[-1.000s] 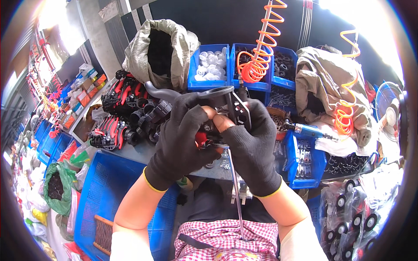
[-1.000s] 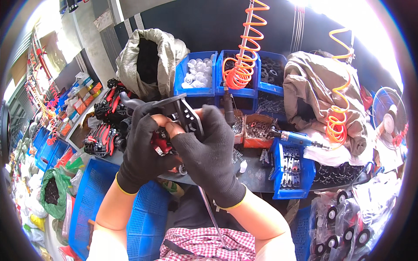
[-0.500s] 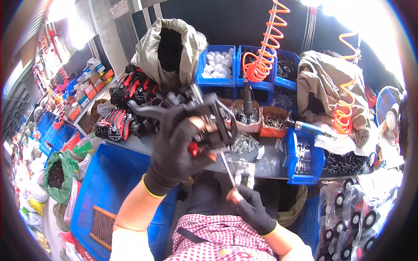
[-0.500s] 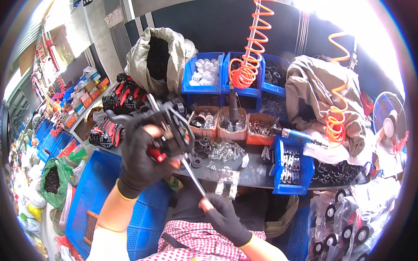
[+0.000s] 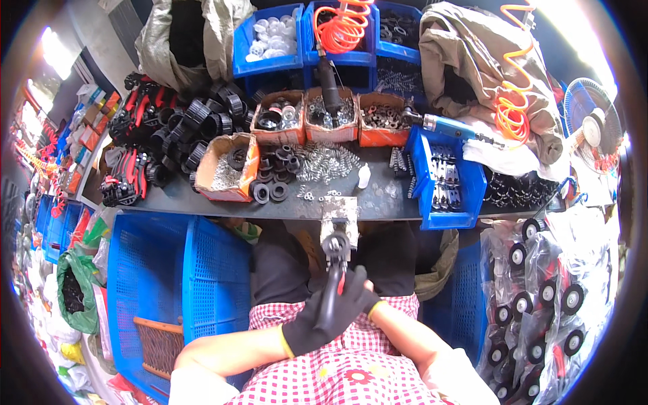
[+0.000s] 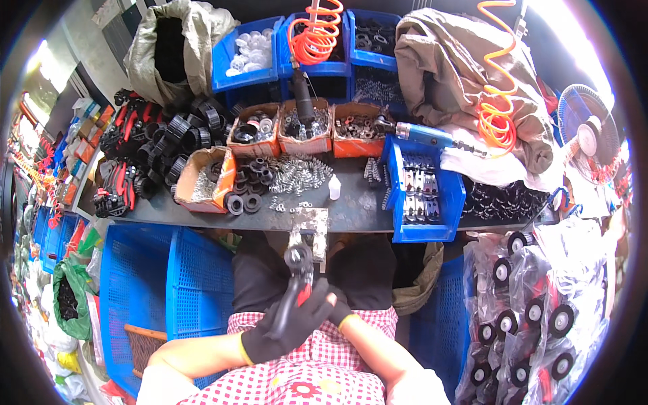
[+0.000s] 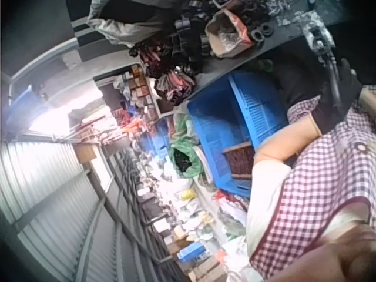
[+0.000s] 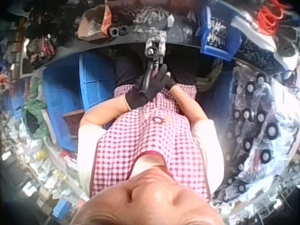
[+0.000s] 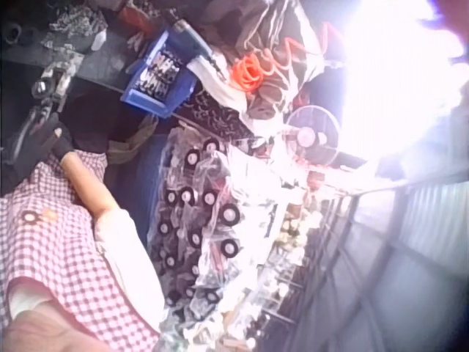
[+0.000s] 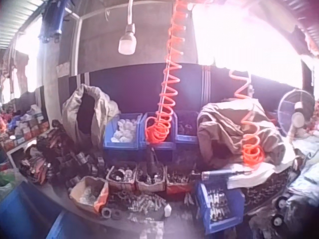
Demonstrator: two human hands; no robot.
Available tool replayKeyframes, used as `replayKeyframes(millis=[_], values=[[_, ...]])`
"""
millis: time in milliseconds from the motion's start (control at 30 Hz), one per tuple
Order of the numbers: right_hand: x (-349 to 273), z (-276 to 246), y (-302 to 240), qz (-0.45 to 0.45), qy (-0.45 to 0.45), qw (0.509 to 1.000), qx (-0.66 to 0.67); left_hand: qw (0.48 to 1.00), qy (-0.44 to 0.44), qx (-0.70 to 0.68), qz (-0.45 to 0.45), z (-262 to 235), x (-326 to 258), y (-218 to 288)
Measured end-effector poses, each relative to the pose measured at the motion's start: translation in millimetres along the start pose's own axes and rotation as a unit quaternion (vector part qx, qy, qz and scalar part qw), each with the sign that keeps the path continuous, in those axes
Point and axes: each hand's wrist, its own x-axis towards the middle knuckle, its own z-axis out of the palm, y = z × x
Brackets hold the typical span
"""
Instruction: The person assembles caulking guns by attaching handles and piston rods, applying adhesive, fastening components with pneumatic tools, screwing on cylinders, and placing completed guns into plastic bags.
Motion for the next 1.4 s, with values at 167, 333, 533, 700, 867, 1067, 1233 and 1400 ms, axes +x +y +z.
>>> replayKeyframes(millis=[167, 333, 533, 700, 867, 1067, 1233, 1400], values=[[97, 26, 97, -0.111, -0.584, 0.731, 0.336, 0.994, -0.085, 0.069, -0.024, 67, 16, 5], [250, -36, 76, -0.081, -0.443, 0.824, 0.345, 0.995, -0.008, 0.083, 0.046, 106, -13, 6], [369, 37, 37, 0.002, -0.303, 0.916, 0.261, 0.992, -0.101, 0.042, 0.07, 66, 2, -21], [376, 70, 19, 0.006, -0.448, 0.884, 0.133, 0.9, -0.156, -0.401, -0.07, 68, -15, -42], [374, 57, 20, 0.034, -0.401, 0.89, 0.213, 0.886, 0.092, -0.442, -0.108, 49, -52, -114], [370, 22, 35, -0.008, -0.253, 0.939, 0.233, 0.789, 0.294, -0.164, -0.513, 44, -126, -245], [294, -58, 9, -0.103, -0.479, 0.79, 0.369, 0.707, 0.346, -0.068, -0.613, 60, -207, -328], [242, -52, 2, -0.224, -0.443, 0.823, 0.276, 0.794, 0.244, -0.13, -0.541, 83, -193, -357]])
